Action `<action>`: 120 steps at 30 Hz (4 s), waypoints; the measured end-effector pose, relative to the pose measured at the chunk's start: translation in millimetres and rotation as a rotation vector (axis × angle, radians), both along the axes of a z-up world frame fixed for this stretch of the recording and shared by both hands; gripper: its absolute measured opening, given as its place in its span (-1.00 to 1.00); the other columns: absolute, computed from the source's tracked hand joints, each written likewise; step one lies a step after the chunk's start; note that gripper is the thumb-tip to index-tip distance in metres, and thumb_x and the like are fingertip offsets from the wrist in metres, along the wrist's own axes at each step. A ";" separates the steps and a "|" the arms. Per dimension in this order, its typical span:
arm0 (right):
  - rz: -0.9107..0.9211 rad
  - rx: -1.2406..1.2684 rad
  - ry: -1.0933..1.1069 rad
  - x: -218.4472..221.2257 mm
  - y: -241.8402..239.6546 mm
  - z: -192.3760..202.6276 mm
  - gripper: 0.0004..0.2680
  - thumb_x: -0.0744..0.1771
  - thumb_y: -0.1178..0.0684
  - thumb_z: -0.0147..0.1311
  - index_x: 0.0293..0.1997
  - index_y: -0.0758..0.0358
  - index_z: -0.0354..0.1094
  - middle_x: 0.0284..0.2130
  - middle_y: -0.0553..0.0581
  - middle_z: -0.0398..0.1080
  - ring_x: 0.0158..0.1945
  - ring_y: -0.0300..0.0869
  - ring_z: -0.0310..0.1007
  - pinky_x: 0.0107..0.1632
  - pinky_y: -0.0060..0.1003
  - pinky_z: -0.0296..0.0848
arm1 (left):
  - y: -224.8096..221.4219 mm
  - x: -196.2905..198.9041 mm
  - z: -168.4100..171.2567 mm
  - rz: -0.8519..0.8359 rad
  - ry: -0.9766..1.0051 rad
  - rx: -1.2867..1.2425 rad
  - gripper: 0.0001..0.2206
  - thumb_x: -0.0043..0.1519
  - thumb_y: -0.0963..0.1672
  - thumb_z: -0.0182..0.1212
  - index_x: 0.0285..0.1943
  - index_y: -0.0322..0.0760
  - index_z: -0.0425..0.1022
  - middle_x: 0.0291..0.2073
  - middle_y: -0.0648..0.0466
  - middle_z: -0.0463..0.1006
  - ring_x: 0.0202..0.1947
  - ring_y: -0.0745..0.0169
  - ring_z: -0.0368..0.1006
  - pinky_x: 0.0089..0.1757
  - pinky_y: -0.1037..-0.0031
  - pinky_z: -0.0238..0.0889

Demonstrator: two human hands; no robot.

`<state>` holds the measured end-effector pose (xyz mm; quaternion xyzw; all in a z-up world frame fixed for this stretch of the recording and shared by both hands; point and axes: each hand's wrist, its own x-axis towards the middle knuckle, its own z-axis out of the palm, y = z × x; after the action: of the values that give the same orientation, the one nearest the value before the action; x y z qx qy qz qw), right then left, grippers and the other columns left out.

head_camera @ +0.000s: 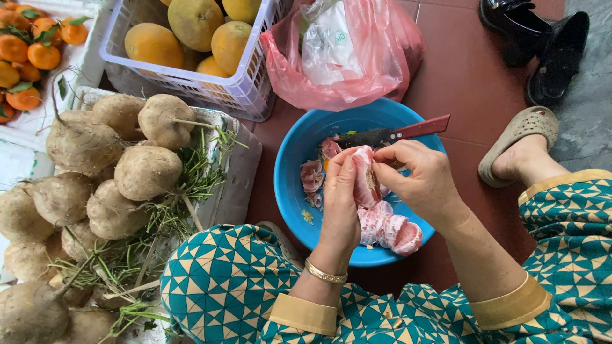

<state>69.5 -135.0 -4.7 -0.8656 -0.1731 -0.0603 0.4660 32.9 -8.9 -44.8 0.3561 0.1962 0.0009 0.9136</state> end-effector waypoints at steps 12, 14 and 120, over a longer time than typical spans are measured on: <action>-0.038 -0.301 -0.458 -9.9 -8.3 4.7 -0.92 0.25 0.20 0.27 -0.29 0.11 0.50 -0.48 0.06 0.44 -0.29 -0.02 0.51 -0.18 -0.17 0.39 | 2.1 -10.9 -4.1 -0.043 -0.062 -0.081 -0.72 0.42 -0.08 0.06 0.19 -0.36 0.45 -0.21 -0.18 0.62 -0.24 0.16 0.59 -0.22 0.44 0.51; -0.047 -0.347 -0.512 -10.5 -8.3 4.1 -0.93 0.25 0.20 0.27 -0.29 0.11 0.51 -0.48 0.04 0.45 -0.29 -0.05 0.52 -0.17 -0.17 0.40 | 1.2 -13.8 2.7 -0.046 -0.072 -0.076 -0.72 0.43 -0.09 0.06 0.20 -0.36 0.45 -0.20 -0.18 0.62 -0.23 0.16 0.59 -0.20 0.44 0.51; -0.033 0.323 0.315 -14.0 -25.3 -5.7 -0.75 0.25 0.15 0.35 0.02 0.23 0.52 -0.44 0.12 0.47 -0.37 -0.28 0.41 -0.29 -0.40 0.42 | -2.8 -20.5 20.2 -0.141 -0.159 0.110 -0.55 0.25 -0.15 0.29 0.35 -0.22 0.37 -0.01 -0.08 0.57 -0.02 0.14 0.52 0.00 0.32 0.44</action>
<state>55.5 -160.3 -10.4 -0.7811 -0.0720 0.0408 0.6189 12.4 -11.7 -24.6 0.4175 0.0974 -0.0244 0.9031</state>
